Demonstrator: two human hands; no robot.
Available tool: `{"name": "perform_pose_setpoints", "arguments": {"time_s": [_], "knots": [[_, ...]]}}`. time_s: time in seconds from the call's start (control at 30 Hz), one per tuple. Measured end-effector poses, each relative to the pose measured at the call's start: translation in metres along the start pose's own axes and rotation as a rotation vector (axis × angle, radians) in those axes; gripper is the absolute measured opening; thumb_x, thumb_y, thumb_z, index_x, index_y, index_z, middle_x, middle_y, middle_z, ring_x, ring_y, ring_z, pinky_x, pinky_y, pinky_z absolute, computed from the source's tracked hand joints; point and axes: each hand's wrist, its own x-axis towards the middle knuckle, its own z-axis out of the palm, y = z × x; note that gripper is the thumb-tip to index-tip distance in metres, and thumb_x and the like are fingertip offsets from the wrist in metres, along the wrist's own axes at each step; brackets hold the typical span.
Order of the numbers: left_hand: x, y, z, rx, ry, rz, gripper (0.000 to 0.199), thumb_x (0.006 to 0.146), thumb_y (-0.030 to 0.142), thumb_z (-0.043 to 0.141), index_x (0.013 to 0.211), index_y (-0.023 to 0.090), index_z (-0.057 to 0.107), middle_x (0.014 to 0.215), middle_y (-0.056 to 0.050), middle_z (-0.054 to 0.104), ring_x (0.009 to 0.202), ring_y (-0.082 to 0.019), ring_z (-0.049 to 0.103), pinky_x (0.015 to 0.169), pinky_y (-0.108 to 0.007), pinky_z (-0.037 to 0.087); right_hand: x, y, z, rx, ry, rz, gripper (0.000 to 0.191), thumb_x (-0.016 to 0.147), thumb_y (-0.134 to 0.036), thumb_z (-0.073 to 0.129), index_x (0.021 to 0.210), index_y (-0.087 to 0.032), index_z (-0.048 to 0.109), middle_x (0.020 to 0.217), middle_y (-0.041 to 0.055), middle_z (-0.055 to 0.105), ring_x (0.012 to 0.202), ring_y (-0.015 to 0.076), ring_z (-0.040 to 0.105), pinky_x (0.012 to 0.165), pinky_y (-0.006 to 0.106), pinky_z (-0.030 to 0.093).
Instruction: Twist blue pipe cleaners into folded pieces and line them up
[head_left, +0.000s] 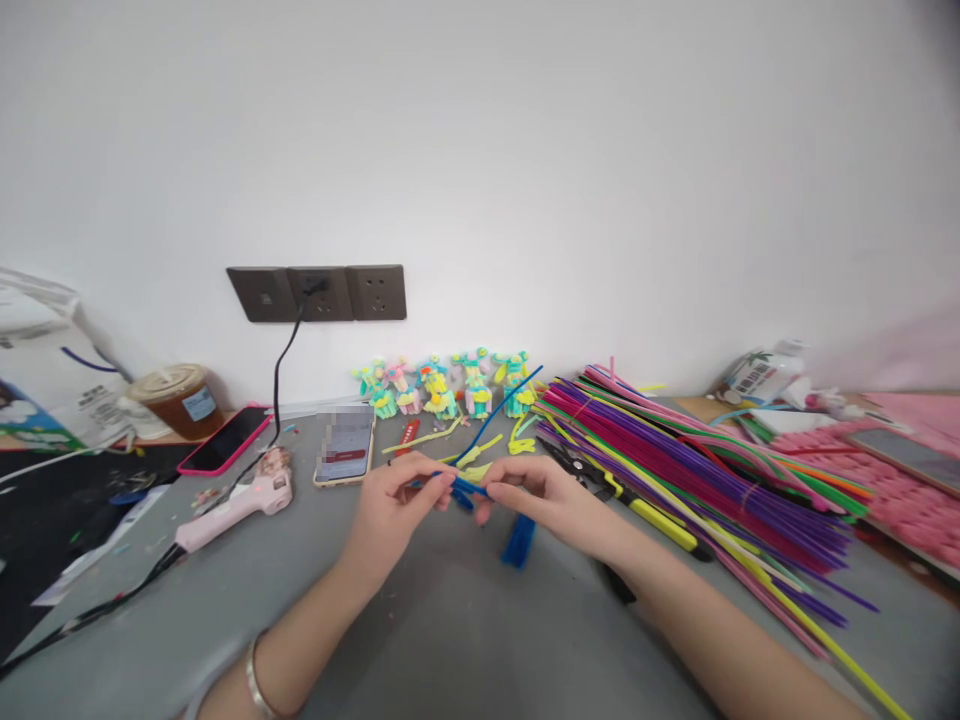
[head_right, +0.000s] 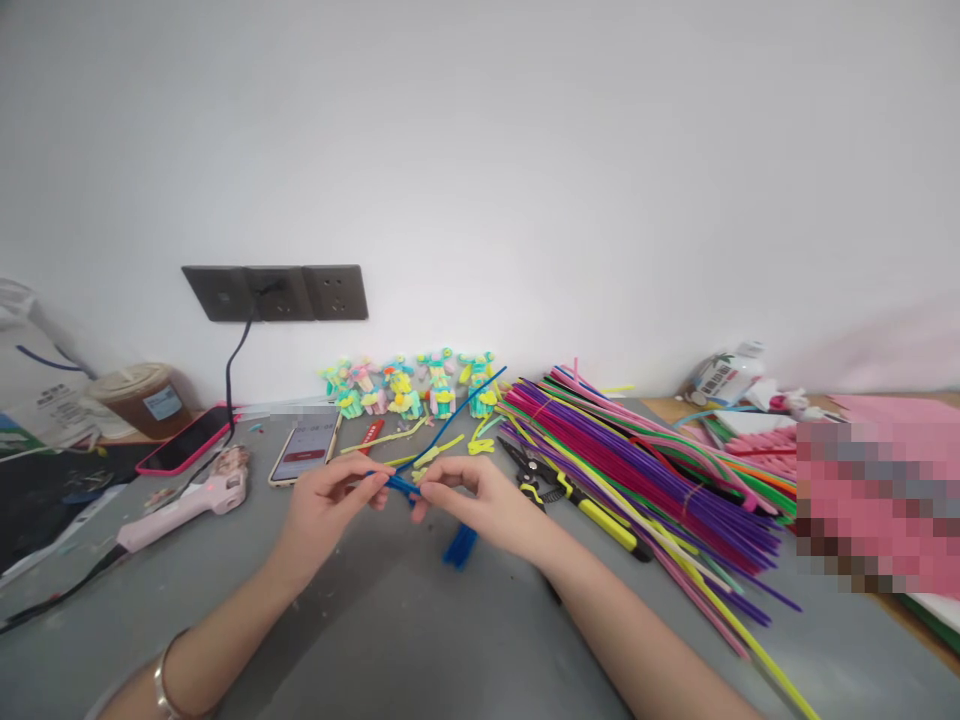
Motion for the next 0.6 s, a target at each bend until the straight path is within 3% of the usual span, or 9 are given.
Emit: {"name": "perform_pose_setpoints", "arguments": {"time_s": [0.1,0.23,0.43,0.6], "knots": [[-0.0020,-0.0016,0.0016,0.080,-0.040,0.034,0.012,0.081,0.026,0.068,0.083,0.019,0.077,0.069,-0.003,0.066,0.058,-0.012,0.063,0.055,-0.021,0.055,0.0001,0.0014,0.0033,0.077,0.016,0.036,0.038,0.084,-0.053,0.060,0.074,-0.016,0.062,0.066,0.0034,0.066,0.066,0.0162,0.058,0.070,0.029,0.043],[-0.0050,-0.0025,0.0022,0.072,-0.053,0.027,0.013,0.080,0.027,0.069,0.087,0.021,0.078,0.074,-0.004,0.071,0.061,-0.015,0.068,0.059,-0.025,0.059,0.0013,0.0056,0.0073,0.137,0.044,0.062,0.044,0.078,-0.058,0.065,0.065,-0.018,0.053,0.053,-0.0038,0.051,0.050,0.0098,0.043,0.053,0.024,0.034],[-0.0094,-0.0011,-0.0003,0.097,-0.094,0.155,0.013,0.081,0.023,0.069,0.090,0.024,0.078,0.082,-0.007,0.075,0.071,-0.018,0.070,0.065,-0.027,0.060,0.0033,0.0084,0.0091,0.175,0.052,0.085,0.045,0.072,-0.056,0.071,0.067,-0.019,0.047,0.049,-0.0075,0.045,0.044,0.0072,0.036,0.045,0.022,0.027],[-0.0080,-0.0004,0.0010,-0.009,-0.093,0.109,0.012,0.080,0.025,0.071,0.089,0.022,0.078,0.081,-0.008,0.075,0.068,-0.018,0.071,0.061,-0.027,0.060,0.0039,0.0069,0.0068,0.041,0.173,-0.011,0.037,0.074,-0.053,0.070,0.078,-0.018,0.058,0.057,-0.0054,0.045,0.049,0.0080,0.034,0.045,0.022,0.024]]}}
